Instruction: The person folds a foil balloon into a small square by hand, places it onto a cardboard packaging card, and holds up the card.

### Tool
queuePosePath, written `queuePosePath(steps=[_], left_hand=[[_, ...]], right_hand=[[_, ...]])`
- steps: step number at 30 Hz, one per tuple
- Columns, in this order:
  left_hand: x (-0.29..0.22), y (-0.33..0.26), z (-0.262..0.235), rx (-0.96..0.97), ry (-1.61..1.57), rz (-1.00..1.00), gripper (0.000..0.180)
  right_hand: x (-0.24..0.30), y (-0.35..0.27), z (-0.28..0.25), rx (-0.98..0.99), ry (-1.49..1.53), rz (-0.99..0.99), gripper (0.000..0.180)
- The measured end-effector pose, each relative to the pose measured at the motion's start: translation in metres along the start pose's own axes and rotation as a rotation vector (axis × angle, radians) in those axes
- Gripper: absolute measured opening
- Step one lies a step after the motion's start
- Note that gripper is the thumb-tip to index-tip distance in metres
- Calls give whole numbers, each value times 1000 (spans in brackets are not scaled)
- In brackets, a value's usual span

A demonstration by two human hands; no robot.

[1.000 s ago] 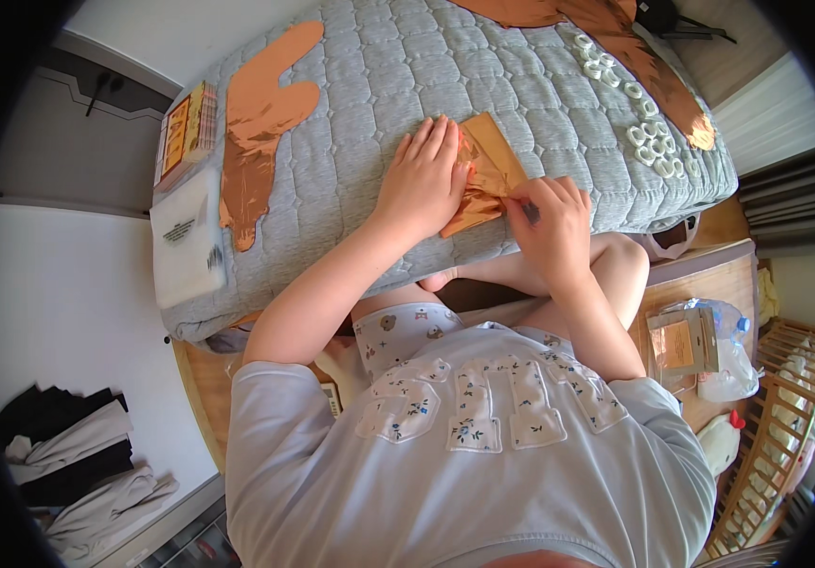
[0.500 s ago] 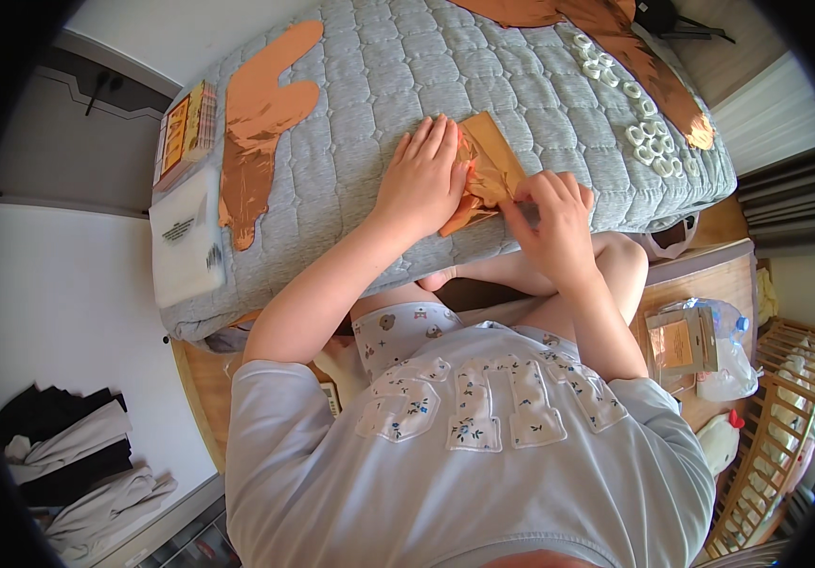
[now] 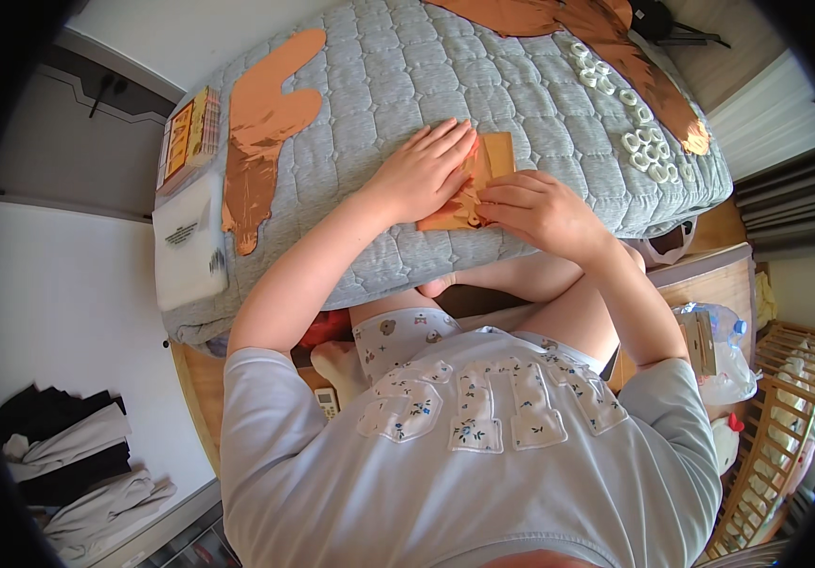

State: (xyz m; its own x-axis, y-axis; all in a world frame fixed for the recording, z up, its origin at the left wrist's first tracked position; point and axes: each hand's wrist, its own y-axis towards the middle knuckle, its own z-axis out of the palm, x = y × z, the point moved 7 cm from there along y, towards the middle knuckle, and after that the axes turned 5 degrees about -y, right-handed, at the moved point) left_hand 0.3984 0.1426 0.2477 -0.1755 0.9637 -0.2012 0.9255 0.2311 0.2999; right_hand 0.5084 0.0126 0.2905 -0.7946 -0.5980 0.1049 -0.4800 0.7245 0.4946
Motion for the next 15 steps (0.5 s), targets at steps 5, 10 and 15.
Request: queuePosePath(steps=[5, 10, 15], left_hand=[[-3, -1, 2, 27, -6, -35, 59], [-6, -2, 0, 17, 49, -54, 58], [-3, -2, 2, 36, -34, -94, 59]], right_hand=[[-10, -3, 10, -33, 168, 109, 21], [-10, 10, -2, -196, 277, 283, 15], [-18, 17, 11, -92, 268, 442, 14]])
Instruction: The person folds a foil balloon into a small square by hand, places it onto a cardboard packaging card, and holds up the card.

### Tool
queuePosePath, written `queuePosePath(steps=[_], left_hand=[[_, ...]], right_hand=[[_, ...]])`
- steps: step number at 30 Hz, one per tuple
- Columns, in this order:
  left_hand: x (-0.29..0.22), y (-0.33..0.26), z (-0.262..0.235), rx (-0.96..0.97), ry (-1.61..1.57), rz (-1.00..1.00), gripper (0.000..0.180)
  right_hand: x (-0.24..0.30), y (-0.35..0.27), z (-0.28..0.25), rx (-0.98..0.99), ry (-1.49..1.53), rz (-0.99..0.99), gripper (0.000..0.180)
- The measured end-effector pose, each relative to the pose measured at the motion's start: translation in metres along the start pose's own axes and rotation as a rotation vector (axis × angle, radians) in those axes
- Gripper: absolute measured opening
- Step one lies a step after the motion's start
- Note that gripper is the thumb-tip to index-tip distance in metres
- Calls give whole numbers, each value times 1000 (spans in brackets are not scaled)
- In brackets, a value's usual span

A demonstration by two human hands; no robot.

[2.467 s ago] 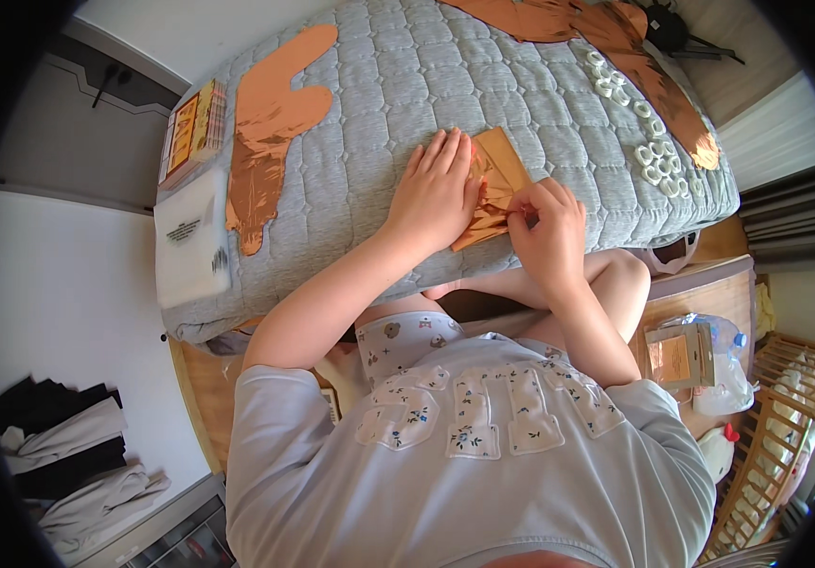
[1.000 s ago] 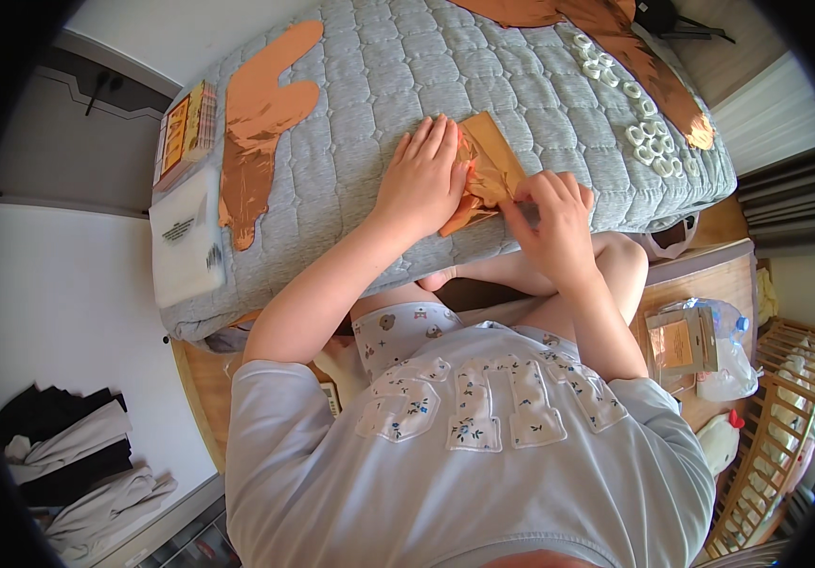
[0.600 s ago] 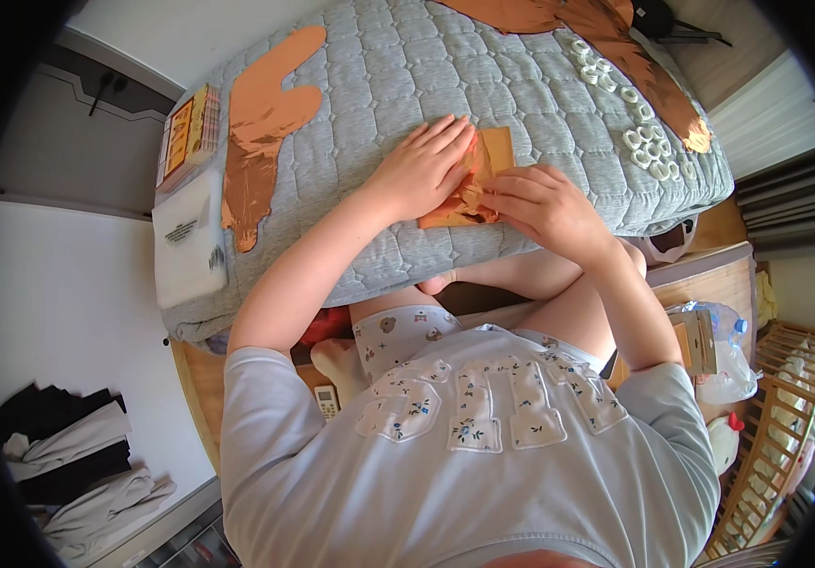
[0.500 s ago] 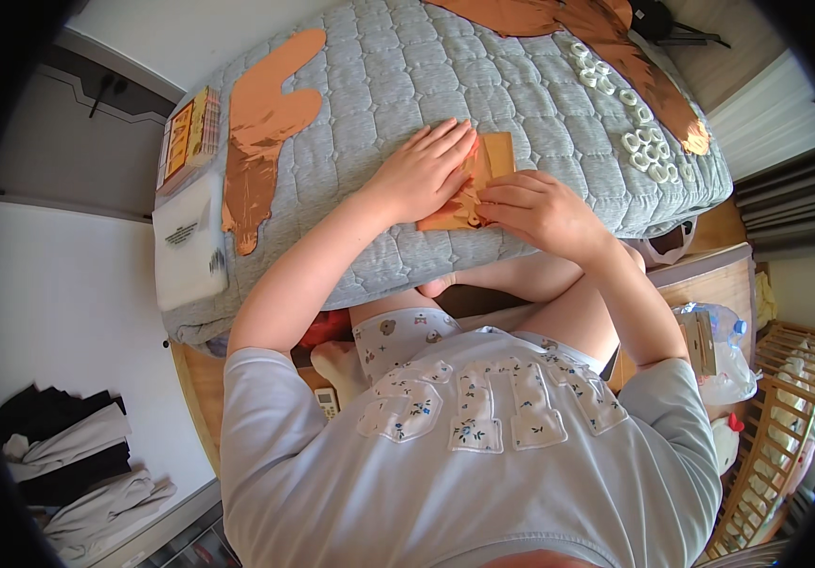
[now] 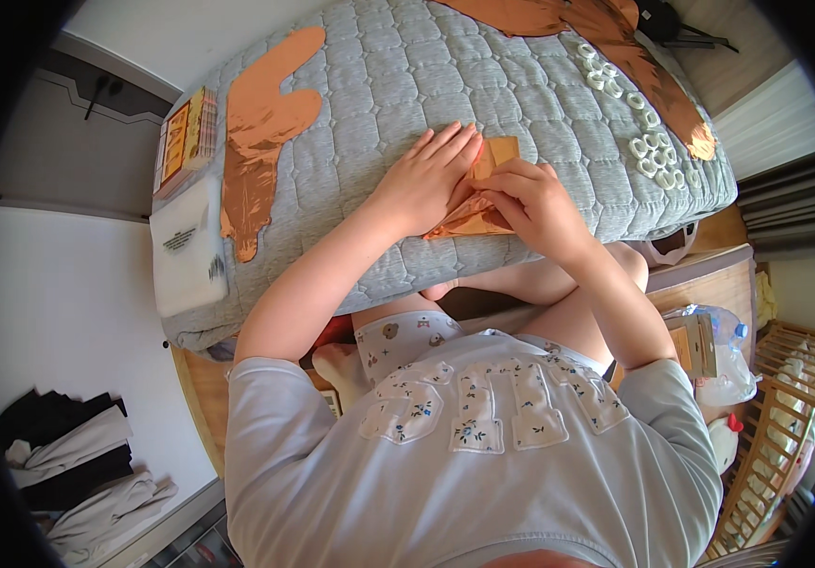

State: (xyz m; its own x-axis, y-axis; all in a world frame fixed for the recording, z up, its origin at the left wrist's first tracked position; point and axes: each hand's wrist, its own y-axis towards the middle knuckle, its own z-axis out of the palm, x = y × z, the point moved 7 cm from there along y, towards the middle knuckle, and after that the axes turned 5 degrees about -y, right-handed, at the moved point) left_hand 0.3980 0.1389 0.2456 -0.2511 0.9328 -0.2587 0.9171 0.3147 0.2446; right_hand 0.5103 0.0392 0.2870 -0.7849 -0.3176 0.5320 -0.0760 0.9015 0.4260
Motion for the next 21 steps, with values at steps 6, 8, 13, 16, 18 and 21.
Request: queuePosePath(steps=[6, 8, 13, 16, 18, 21], left_hand=[[3, -1, 2, -2, 1, -13, 59], [5, -1, -1, -26, -58, 15, 61], [14, -5, -13, 5, -214, 124, 61], [16, -14, -20, 158, -163, 122, 65], [20, -20, -24, 258, -151, 81, 69], [24, -27, -26, 372, -247, 55, 82]], right_hand=[[-9, 9, 9, 88, 84, 134, 16], [-11, 8, 12, 111, 38, 140, 18], [-15, 7, 12, 93, 27, 116, 19], [-16, 5, 13, 73, 11, 92, 19], [-16, 5, 13, 65, 4, 89, 19], [-16, 5, 14, 63, -6, 74, 19]])
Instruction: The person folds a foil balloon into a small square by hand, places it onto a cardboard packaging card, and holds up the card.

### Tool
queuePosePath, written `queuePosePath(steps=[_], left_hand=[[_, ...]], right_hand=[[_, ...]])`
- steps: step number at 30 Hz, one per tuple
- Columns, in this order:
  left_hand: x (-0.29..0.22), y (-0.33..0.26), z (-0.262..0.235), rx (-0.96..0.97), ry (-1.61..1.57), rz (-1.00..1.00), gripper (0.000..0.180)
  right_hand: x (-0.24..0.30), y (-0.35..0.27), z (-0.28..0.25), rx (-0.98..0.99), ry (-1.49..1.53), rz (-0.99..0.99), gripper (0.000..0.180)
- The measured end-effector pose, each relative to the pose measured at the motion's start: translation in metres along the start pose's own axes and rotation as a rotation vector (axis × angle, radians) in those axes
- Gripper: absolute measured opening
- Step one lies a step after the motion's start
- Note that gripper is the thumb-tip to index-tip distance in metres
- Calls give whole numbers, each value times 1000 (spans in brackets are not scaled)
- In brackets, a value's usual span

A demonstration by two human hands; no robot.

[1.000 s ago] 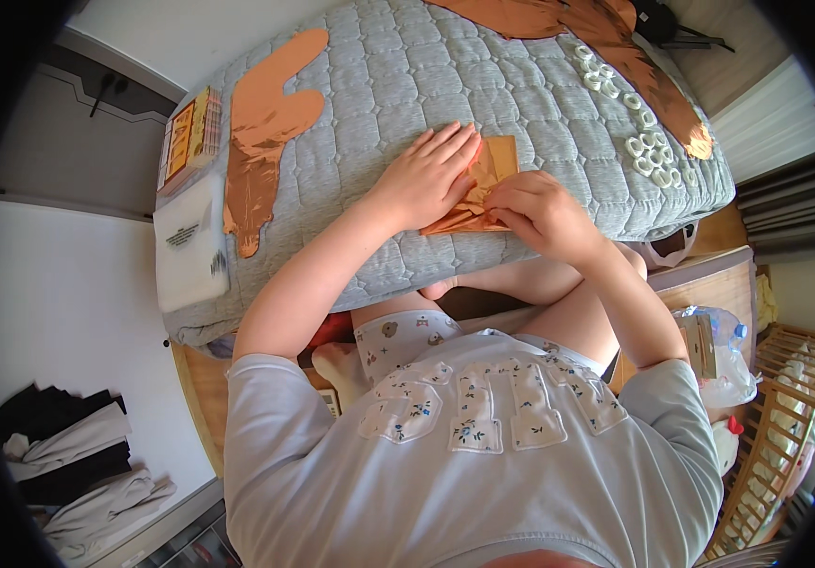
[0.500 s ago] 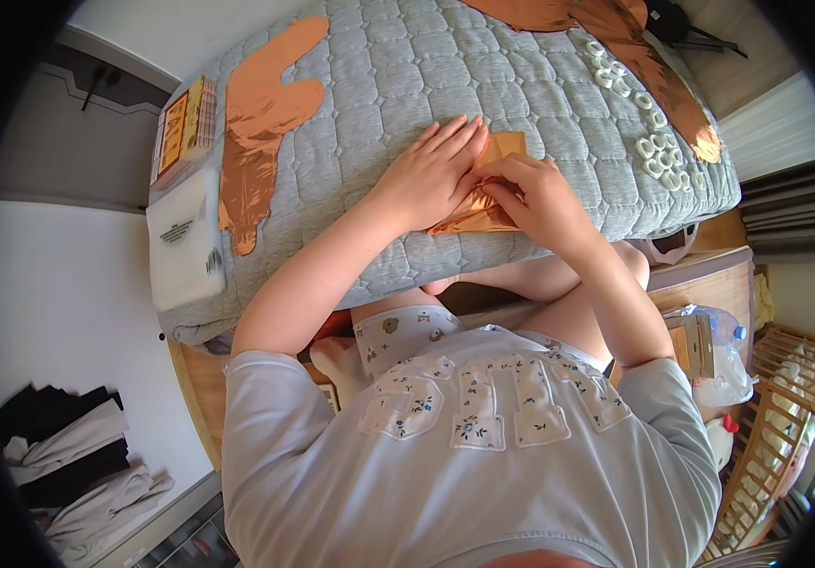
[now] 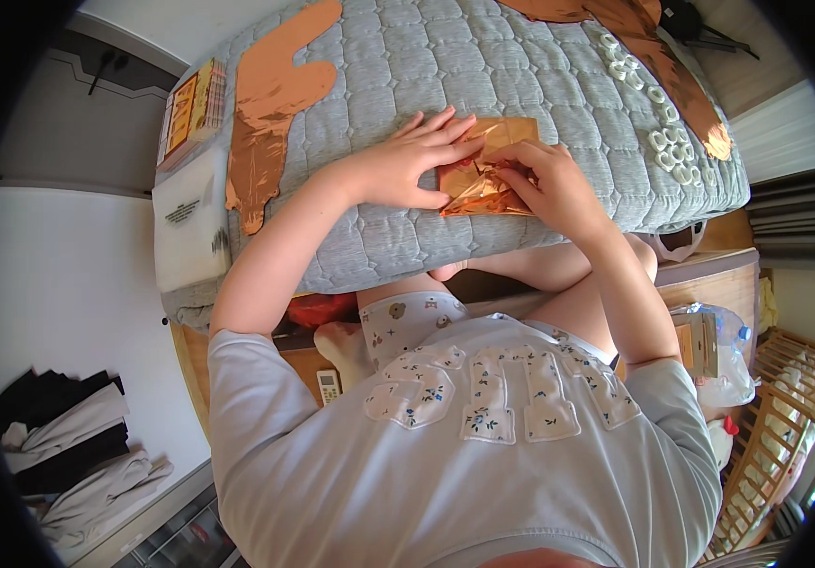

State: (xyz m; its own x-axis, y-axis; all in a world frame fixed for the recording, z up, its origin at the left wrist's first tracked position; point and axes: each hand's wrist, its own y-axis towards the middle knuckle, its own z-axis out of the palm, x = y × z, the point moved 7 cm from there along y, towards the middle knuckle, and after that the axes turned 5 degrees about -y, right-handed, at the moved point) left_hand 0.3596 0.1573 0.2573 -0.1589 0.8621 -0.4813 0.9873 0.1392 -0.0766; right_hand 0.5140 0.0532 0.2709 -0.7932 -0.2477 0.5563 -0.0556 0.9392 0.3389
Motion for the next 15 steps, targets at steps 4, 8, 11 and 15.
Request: queuePosePath(steps=[4, 8, 11, 15], left_hand=[[6, 2, 2, 139, 7, -7, 101], [1, 3, 3, 136, 26, -18, 109], [1, 1, 3, 140, 24, -21, 109], [8, 1, 7, 170, 26, -11, 109]], right_hand=[[3, 0, 0, 38, 10, 19, 19], [5, -1, -4, 6, 11, -30, 18], [2, 0, -2, 8, 96, -21, 17], [2, 2, -1, 18, 179, 39, 17]])
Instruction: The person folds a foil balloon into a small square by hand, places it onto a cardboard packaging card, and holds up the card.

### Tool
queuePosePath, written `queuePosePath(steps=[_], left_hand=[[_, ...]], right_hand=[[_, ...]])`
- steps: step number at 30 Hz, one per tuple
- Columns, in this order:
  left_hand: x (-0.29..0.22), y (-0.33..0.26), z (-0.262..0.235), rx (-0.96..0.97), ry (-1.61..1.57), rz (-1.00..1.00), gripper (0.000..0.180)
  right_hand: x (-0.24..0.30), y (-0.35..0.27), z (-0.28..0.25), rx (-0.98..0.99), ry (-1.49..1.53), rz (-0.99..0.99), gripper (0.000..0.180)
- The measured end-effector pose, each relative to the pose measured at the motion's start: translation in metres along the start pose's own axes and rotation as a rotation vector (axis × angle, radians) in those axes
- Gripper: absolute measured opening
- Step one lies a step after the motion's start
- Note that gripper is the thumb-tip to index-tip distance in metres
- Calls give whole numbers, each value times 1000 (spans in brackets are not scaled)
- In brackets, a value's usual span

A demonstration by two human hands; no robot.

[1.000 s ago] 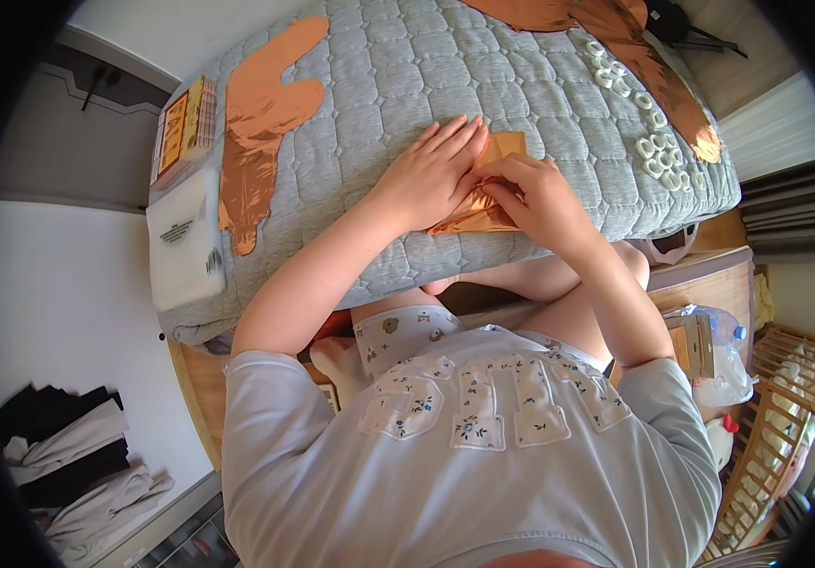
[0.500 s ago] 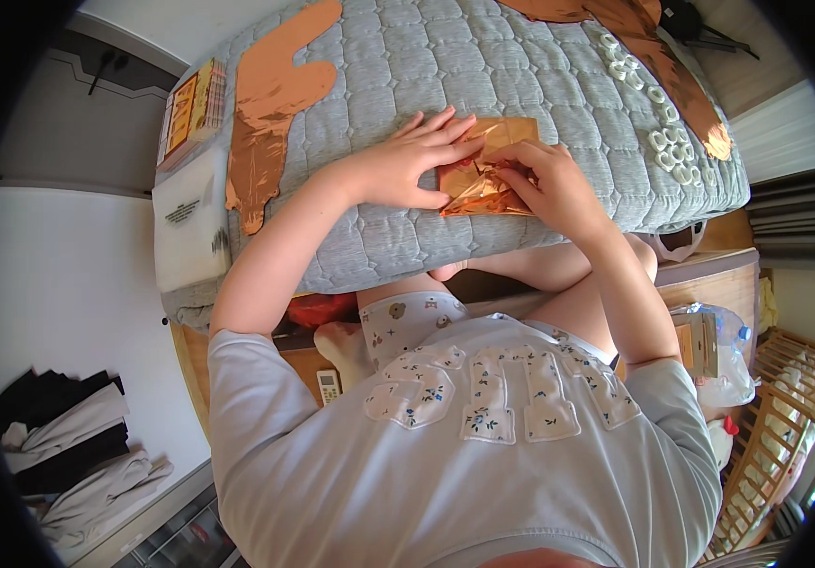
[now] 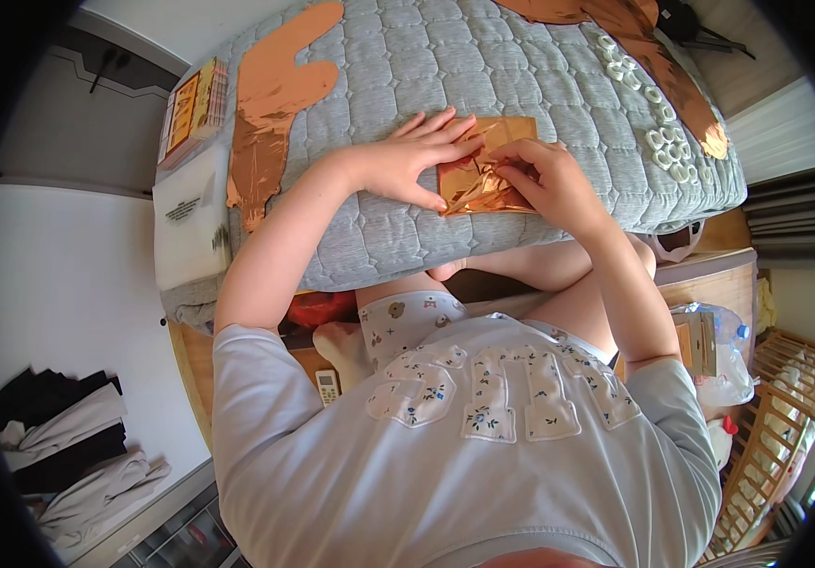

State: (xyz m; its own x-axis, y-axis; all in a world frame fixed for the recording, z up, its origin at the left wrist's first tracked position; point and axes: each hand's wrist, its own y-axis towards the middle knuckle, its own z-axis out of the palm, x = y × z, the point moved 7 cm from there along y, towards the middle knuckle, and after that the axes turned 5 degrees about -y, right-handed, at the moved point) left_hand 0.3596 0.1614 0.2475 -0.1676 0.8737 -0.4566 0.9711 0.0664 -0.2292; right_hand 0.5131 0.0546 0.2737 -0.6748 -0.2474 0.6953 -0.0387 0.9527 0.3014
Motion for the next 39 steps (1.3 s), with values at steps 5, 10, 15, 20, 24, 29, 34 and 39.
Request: queuePosePath(steps=[5, 10, 15, 20, 24, 29, 34, 39], left_hand=[[-4, 1, -1, -18, 18, -8, 108], [-5, -1, -1, -56, 39, -13, 102], [-3, -1, 11, -174, 50, -28, 85], [-13, -1, 11, -343, 188, -45, 82], [-15, -3, 10, -352, 213, -41, 83], [-19, -4, 9, -353, 213, -38, 83], [-19, -4, 7, -360, 211, -32, 80], [-19, -3, 6, -343, 188, -22, 78]], right_hand=[[-2, 1, -1, 19, 20, 49, 17], [-3, 4, 1, 48, 1, 132, 17], [-7, 4, 3, 51, -2, 133, 17], [-9, 3, 2, 36, 5, 126, 18], [0, 3, -6, 20, 3, 44, 19], [16, -16, -26, -54, -270, -373, 30], [12, -23, -18, 141, -550, -399, 60], [-3, -24, -10, 247, -573, -375, 66]])
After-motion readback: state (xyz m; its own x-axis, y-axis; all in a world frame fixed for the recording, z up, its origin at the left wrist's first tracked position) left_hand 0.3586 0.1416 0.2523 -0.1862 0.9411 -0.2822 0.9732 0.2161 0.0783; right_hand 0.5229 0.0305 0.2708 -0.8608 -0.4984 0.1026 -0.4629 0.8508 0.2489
